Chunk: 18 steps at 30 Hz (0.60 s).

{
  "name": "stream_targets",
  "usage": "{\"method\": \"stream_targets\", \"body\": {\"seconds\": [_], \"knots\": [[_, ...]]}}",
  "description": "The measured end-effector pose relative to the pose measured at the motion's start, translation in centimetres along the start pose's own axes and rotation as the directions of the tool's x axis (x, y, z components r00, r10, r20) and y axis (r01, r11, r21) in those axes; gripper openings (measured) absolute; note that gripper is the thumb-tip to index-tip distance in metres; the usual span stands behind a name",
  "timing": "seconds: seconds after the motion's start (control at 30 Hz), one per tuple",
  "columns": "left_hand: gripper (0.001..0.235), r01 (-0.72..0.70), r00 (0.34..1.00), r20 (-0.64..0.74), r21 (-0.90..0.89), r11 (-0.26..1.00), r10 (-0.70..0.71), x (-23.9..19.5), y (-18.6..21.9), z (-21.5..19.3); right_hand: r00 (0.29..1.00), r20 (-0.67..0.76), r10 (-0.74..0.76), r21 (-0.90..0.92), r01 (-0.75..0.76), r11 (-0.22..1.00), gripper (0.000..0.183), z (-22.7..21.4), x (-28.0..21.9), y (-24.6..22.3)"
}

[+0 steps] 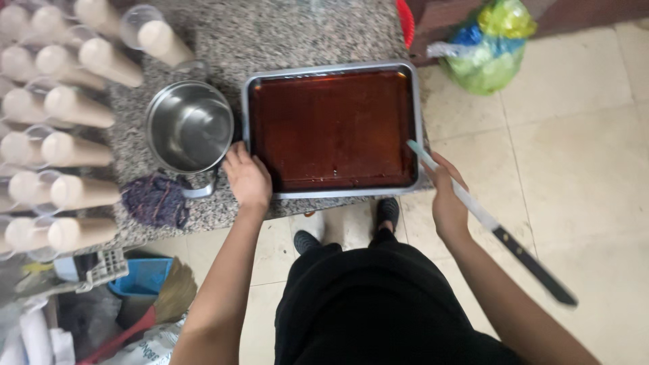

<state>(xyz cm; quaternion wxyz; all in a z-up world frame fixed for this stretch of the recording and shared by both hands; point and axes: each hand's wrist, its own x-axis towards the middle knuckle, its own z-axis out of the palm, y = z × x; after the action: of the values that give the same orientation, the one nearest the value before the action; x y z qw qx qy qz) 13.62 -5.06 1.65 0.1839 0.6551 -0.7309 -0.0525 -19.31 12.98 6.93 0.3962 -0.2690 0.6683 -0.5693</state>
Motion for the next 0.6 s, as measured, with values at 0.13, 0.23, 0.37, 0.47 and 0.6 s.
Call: {"method": "stream_targets", "body": {"seconds": [0.13,0.23,0.37,0.47,0.6], "knots": [[0.039,0.299,0.943,0.145,0.023,0.954,-0.299,0.9,-1.9,2.0,0.996,-0.049,0.071,-0.083,-0.075,0.994,0.045,0.1,-1.3,0.0],[0.042,0.427,0.85,0.28,0.128,0.895,-0.446,1.8,-3.5,3.1,0.999,0.021,0.031,-0.058,-0.029,0.998,0.045,0.4,-1.0,-0.3],[0.044,0.381,0.878,0.265,0.117,0.917,-0.399,0.3,-4.9,4.9,0.998,0.059,-0.016,-0.027,0.018,0.999,0.044,0.1,1.0,-1.1],[0.041,0.435,0.858,0.281,0.05,0.899,-0.43,-3.3,-4.6,6.4,0.996,0.079,-0.046,-0.003,0.046,0.999,0.043,0.0,2.3,-1.4],[0.038,0.559,0.82,0.256,-0.172,0.811,-0.512,-8.7,0.3,8.8,0.993,0.079,-0.085,0.0,0.085,0.996,0.042,-0.6,3.1,-1.7]]}}
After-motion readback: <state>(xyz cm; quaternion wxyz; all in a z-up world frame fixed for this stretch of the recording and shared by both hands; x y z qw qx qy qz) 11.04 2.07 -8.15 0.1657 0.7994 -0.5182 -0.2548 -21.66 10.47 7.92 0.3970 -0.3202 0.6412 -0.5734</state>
